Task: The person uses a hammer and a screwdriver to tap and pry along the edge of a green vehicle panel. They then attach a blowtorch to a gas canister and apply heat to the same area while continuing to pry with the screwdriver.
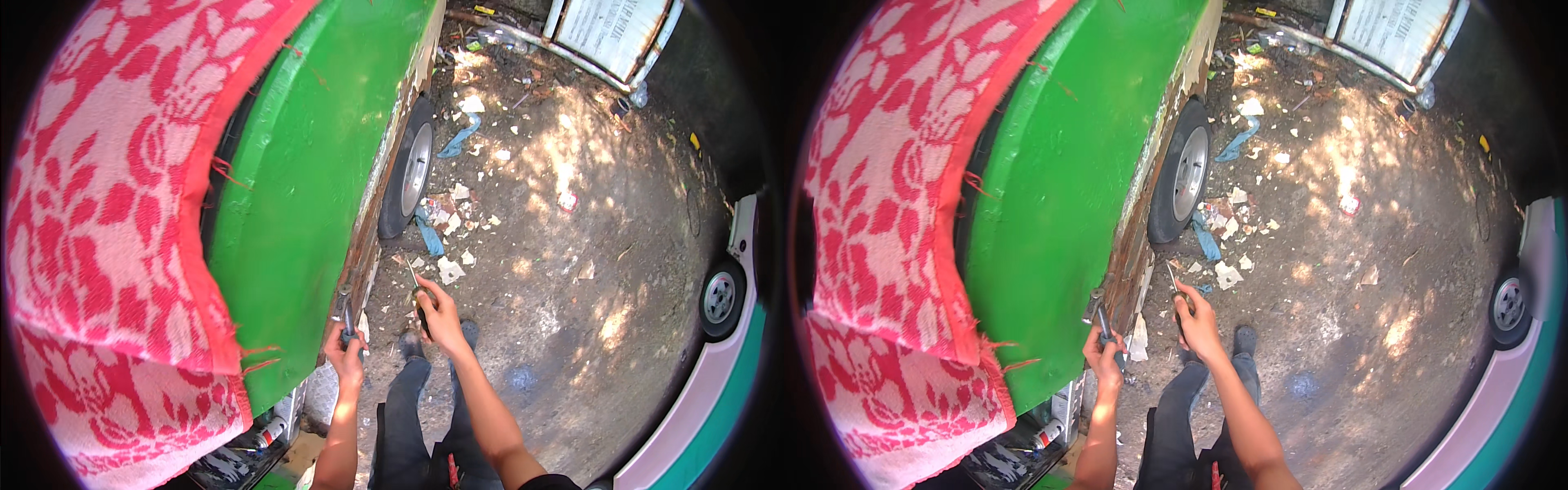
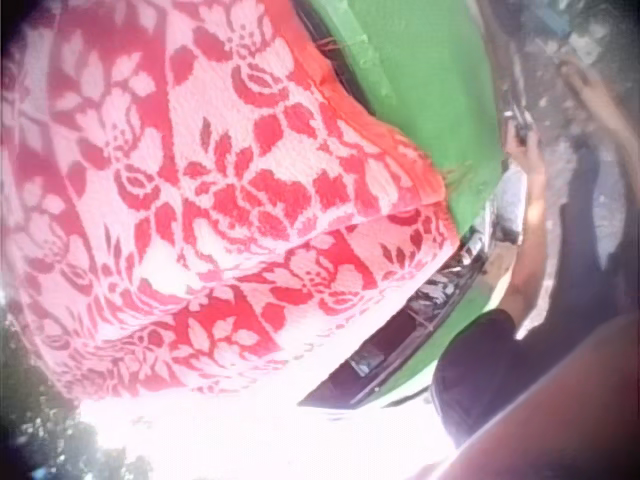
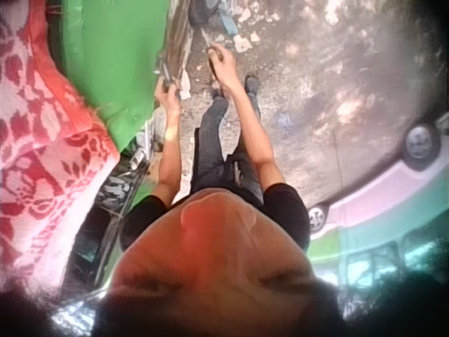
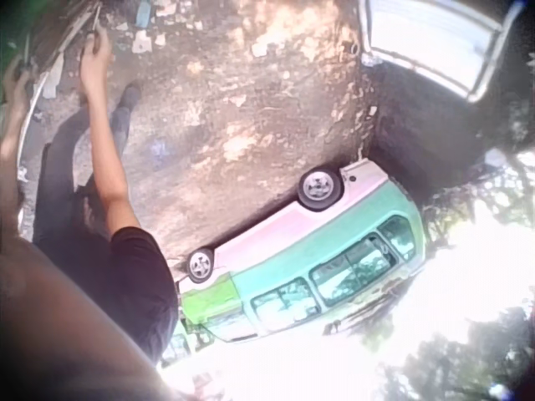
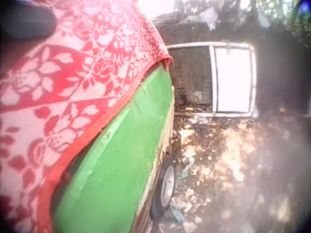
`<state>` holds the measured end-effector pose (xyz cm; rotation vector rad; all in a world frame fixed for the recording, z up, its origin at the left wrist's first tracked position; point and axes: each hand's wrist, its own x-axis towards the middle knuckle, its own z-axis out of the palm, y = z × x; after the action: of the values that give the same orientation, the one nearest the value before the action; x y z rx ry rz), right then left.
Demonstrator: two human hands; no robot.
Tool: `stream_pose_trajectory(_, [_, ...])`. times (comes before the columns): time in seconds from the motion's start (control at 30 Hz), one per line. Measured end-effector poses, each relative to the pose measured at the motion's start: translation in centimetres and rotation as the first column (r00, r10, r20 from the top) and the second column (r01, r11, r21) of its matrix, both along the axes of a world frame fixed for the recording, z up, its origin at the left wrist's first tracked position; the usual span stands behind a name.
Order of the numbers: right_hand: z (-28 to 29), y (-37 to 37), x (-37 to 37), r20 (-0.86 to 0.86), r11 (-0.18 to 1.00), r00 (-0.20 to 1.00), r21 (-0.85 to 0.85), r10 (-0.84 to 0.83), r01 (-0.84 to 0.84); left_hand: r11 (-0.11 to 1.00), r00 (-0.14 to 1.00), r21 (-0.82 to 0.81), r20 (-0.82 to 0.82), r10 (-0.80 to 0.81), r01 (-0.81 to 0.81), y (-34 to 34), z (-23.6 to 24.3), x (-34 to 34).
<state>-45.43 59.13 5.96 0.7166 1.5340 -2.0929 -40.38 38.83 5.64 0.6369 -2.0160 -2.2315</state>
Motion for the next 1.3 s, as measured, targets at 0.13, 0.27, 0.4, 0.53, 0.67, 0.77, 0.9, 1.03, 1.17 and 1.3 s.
stream_pose_trajectory(0.13, [4.4,4.5,3.5,-0.014,0.995,0.998,0.080,0.059,-0.058,0.998,1.000,0.061,-0.015,0.011,-0.011,0.9,4.0,2.0])
stream_pose_trajectory(0.27, [9.6,8.8,5.7,-0.164,0.970,0.969,0.190,0.186,-0.154,0.990,1.000,0.144,0.019,-0.005,0.002,2.3,7.9,4.8])
stream_pose_trajectory(0.4, [14.1,11.2,8.8,-0.177,0.927,0.941,0.298,0.287,-0.227,0.971,1.000,0.239,-0.011,-0.011,0.013,2.7,11.0,9.4])
stream_pose_trajectory(0.53, [16.3,12.8,12.2,-0.225,0.928,0.925,0.286,0.306,-0.237,0.950,1.000,0.311,0.008,0.011,-0.013,2.8,14.0,13.2])
stream_pose_trajectory(0.67, [18.7,10.2,16.1,-0.191,0.946,0.944,0.234,0.270,-0.223,0.943,0.999,0.333,-0.031,0.018,-0.007,0.6,15.3,16.6])
stream_pose_trajectory(0.77, [18.7,7.5,18.6,-0.197,0.966,0.952,0.156,0.234,-0.205,0.934,0.999,0.357,-0.044,0.027,-0.009,-1.3,15.7,19.4])
stream_pose_trajectory(0.9, [18.1,2.1,23.0,-0.262,0.979,0.944,0.039,0.201,-0.198,0.934,0.996,0.356,-0.086,0.008,0.023,-5.3,15.6,24.5])
stream_pose_trajectory(1.03, [16.8,-4.5,28.4,-0.315,0.975,0.926,0.001,0.209,-0.220,0.939,0.996,0.341,-0.086,-0.024,0.052,-10.7,14.7,30.7])
stream_pose_trajectory(1.17, [16.0,-10.4,33.7,-0.254,0.973,0.942,-0.013,0.219,-0.230,0.944,1.000,0.330,-0.007,-0.030,0.031,-16.2,14.6,37.3])
stream_pose_trajectory(1.3, [15.8,-14.0,37.6,-0.199,0.958,0.942,-0.046,0.269,-0.284,0.950,0.996,0.301,0.062,0.064,-0.079,-19.6,14.2,42.4])
